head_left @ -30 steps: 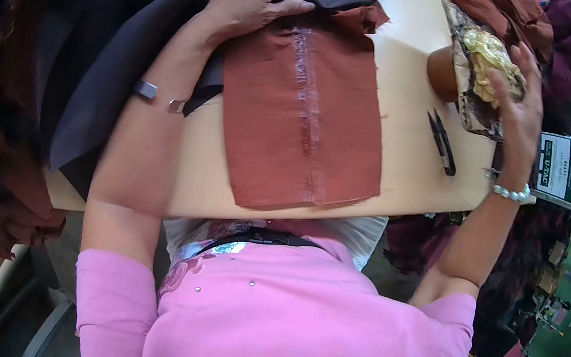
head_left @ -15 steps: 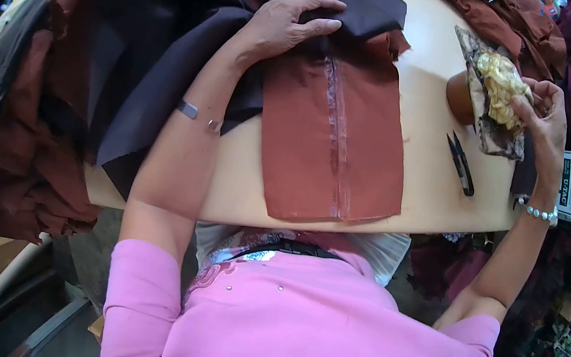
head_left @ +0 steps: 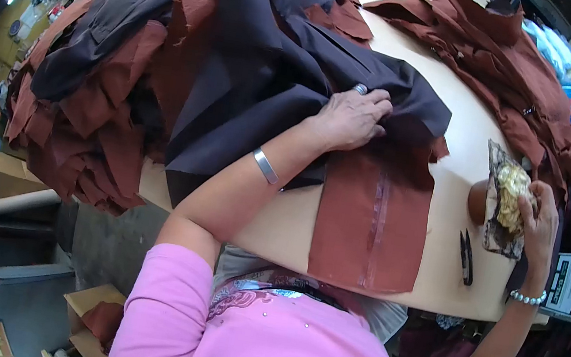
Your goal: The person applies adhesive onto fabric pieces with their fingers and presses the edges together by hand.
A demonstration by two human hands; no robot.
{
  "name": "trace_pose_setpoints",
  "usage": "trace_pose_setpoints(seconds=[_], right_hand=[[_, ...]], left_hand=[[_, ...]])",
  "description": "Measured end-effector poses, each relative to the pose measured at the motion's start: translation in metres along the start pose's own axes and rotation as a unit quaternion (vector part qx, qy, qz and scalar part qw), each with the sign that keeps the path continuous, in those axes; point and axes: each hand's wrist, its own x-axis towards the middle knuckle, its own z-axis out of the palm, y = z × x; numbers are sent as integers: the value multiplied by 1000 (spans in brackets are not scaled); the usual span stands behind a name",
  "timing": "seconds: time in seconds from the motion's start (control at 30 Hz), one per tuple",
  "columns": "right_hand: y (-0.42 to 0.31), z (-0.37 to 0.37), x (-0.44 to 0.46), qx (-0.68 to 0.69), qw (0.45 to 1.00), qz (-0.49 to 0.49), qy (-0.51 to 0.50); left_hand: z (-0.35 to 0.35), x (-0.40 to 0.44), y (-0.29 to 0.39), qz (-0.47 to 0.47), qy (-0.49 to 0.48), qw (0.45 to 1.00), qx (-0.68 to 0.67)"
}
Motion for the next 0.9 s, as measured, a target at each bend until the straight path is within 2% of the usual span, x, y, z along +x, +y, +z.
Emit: trace_pose_setpoints(seconds=[0.03,0.17,0.2,0.23,0.3,0.37,0.43,0.5,0.57,0.6,0.63,0.73,0.8,0.83,0.87,0.9], right_hand=[[1,-2,1,-5,1000,10,-8],[-3,-14,9,-18,996,51,-69],[-4,-16,12,-16,997,10,-71],[-9,-26,17,-4,984,98,-150],[-24,-31,22,-202,973,-26,-109],[-56,-28,44,-293,952,-86,-14],[-113,-15,74,-227,953,-197,36],[-176,11,106,-89,937,-335,53],[-228,38,144,-2,914,-406,15],[-259,59,156,142,917,-373,-23],[-276,72,183,-4,874,-476,99],[-342,143,215,-1,796,-509,328],[-347,151,214,-38,821,-490,291],[-342,149,211,-70,866,-462,179],[-336,147,208,-103,897,-425,62],[-323,130,202,-170,899,-400,49]], left_hand=[[3,0,-1,2,-6,1000,-23],[28,-4,-3,1,127,985,-113],[31,-5,-1,16,154,981,-118],[32,-5,-2,19,157,980,-119],[33,-4,-3,30,163,979,-120],[39,-2,-5,48,204,970,-126],[37,-1,-4,45,210,968,-133],[38,0,-5,63,224,962,-146],[40,-3,-6,78,238,955,-160],[40,-4,-6,85,246,951,-168],[39,-2,-6,94,255,947,-174],[52,1,-10,145,327,926,-118],[52,0,-8,146,334,916,-171],[52,-2,-7,145,337,909,-198],[51,-1,-9,168,313,925,-134],[46,-2,-6,155,284,935,-142]])
